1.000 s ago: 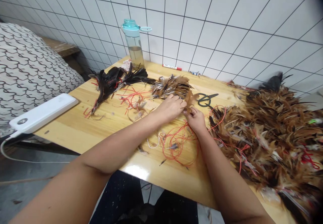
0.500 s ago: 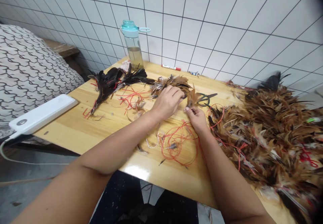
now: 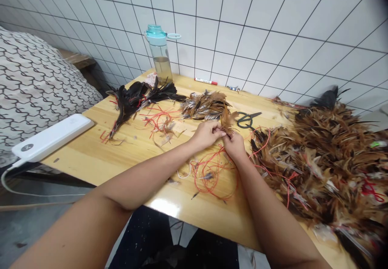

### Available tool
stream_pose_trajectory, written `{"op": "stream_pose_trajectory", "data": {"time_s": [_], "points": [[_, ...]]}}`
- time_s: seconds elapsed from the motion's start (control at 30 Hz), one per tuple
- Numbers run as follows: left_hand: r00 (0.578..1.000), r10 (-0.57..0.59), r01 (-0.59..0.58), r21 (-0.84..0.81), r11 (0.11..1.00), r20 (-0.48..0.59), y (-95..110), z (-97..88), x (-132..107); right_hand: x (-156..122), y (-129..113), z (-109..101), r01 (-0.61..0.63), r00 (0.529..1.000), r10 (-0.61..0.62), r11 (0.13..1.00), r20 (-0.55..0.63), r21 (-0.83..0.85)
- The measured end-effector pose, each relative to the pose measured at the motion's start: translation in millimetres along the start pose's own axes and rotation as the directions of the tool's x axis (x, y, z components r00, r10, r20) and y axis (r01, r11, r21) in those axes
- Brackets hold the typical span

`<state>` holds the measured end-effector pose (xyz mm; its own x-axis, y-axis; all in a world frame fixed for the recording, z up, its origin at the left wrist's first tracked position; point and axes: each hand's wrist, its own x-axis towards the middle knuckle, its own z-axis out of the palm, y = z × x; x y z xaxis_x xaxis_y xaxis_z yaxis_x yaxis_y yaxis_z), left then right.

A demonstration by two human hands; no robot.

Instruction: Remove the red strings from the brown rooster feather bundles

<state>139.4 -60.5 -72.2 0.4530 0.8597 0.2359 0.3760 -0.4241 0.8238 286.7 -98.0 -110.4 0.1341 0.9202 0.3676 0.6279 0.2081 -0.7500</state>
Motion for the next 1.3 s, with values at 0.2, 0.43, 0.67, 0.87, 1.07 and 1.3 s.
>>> {"op": "stream_pose_trajectory", "data": {"time_s": [0.2, 0.43, 0.67, 0.87, 1.07, 1.3], "points": [[0.996, 0.054, -0.049, 0.072, 0.996, -0.070, 0, 2.8, -3, -3, -5, -1, 0.037, 0.998, -0.035, 0.998, 0.050, -0.042], [0.991, 0.077, -0.082, -0.045, 0.996, -0.109, -5, -1.8, 2, 0, -8, 0, -0.088, 0.996, 0.078, 0.944, 0.046, 0.317], [0.993, 0.105, -0.110, -0.113, 0.988, -0.047, -9, -4.2, 4, 1, -10, -6, -0.206, 0.977, 0.164, 0.883, 0.133, 0.422], [0.988, 0.136, -0.122, -0.158, 0.980, 0.079, -4, -11.4, 9, 2, -10, -8, -0.169, 0.984, 0.137, 0.918, 0.115, 0.358], [0.915, -0.021, 0.114, 0.207, 0.972, -0.403, -43, -72.6, 35, 2, -14, -12, -0.193, 0.979, 0.202, 0.911, 0.015, 0.365], [0.934, -0.202, 0.325, 0.458, 0.828, -0.296, -76, -95.4, 44, 1, -16, -13, -0.251, 0.946, 0.321, 0.818, -0.048, 0.518]]}}
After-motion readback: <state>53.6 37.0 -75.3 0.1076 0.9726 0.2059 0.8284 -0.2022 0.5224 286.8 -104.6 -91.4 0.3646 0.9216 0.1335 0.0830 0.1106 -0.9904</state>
